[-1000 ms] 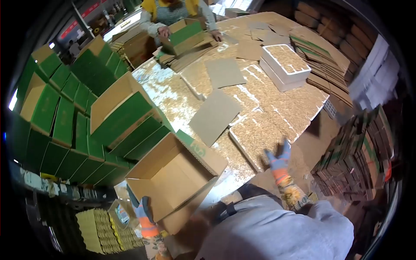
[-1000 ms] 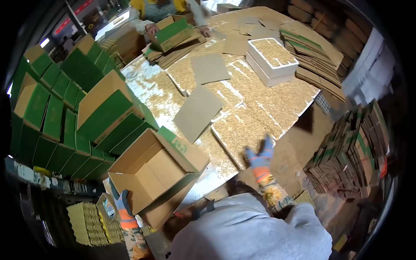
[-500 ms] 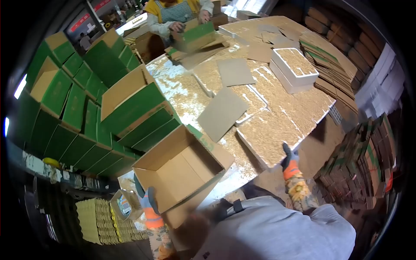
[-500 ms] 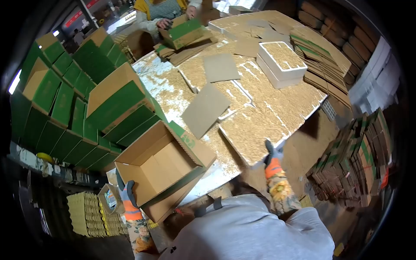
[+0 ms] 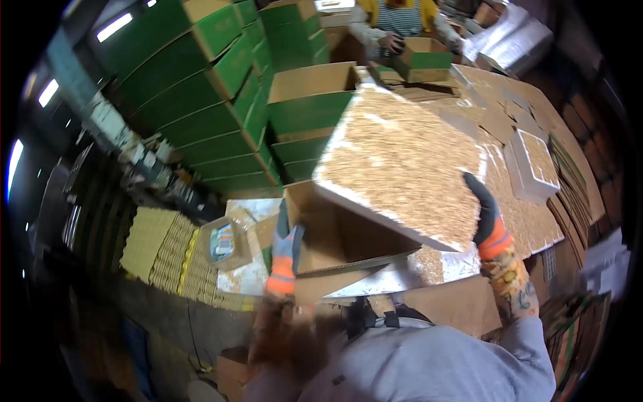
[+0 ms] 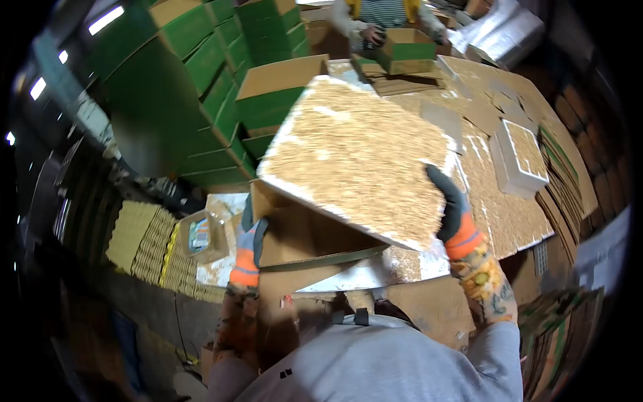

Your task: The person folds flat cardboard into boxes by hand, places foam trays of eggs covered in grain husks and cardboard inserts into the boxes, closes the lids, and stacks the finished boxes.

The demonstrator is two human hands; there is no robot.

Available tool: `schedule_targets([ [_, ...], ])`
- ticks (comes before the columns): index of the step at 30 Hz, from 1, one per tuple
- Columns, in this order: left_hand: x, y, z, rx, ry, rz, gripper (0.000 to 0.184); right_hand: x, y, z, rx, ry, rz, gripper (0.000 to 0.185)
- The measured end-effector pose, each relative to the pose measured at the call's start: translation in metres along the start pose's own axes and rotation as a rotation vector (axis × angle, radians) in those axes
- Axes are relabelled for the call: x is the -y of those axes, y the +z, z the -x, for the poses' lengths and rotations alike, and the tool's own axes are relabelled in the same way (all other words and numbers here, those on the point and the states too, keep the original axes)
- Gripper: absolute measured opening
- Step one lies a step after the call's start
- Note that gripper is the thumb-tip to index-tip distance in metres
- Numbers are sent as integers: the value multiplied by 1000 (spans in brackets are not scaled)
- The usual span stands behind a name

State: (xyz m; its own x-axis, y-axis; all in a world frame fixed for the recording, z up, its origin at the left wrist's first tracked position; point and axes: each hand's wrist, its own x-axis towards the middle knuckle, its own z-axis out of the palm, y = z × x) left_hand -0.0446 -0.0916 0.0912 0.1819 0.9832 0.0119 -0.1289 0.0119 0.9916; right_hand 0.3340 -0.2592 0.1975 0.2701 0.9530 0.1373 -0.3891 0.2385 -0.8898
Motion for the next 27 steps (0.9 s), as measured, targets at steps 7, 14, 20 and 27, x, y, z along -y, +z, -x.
schedule_targets([
  [7, -14, -3, 12, -146, 99, 252, 40, -44, 76, -60, 283, 298, -9, 36],
  [14, -25, 13, 15, -215, 178, 219, 38, -40, 65, -63, 211, 661, 156, 50],
  [20, -6, 6, 0, -74, 44, 457, 41, -91, 63, -78, 122, 449, 596, 49],
  [27, 1, -80, 16, -600, 324, -396, 36, -50, 110, -64, 462, -698, 1691, 71],
])
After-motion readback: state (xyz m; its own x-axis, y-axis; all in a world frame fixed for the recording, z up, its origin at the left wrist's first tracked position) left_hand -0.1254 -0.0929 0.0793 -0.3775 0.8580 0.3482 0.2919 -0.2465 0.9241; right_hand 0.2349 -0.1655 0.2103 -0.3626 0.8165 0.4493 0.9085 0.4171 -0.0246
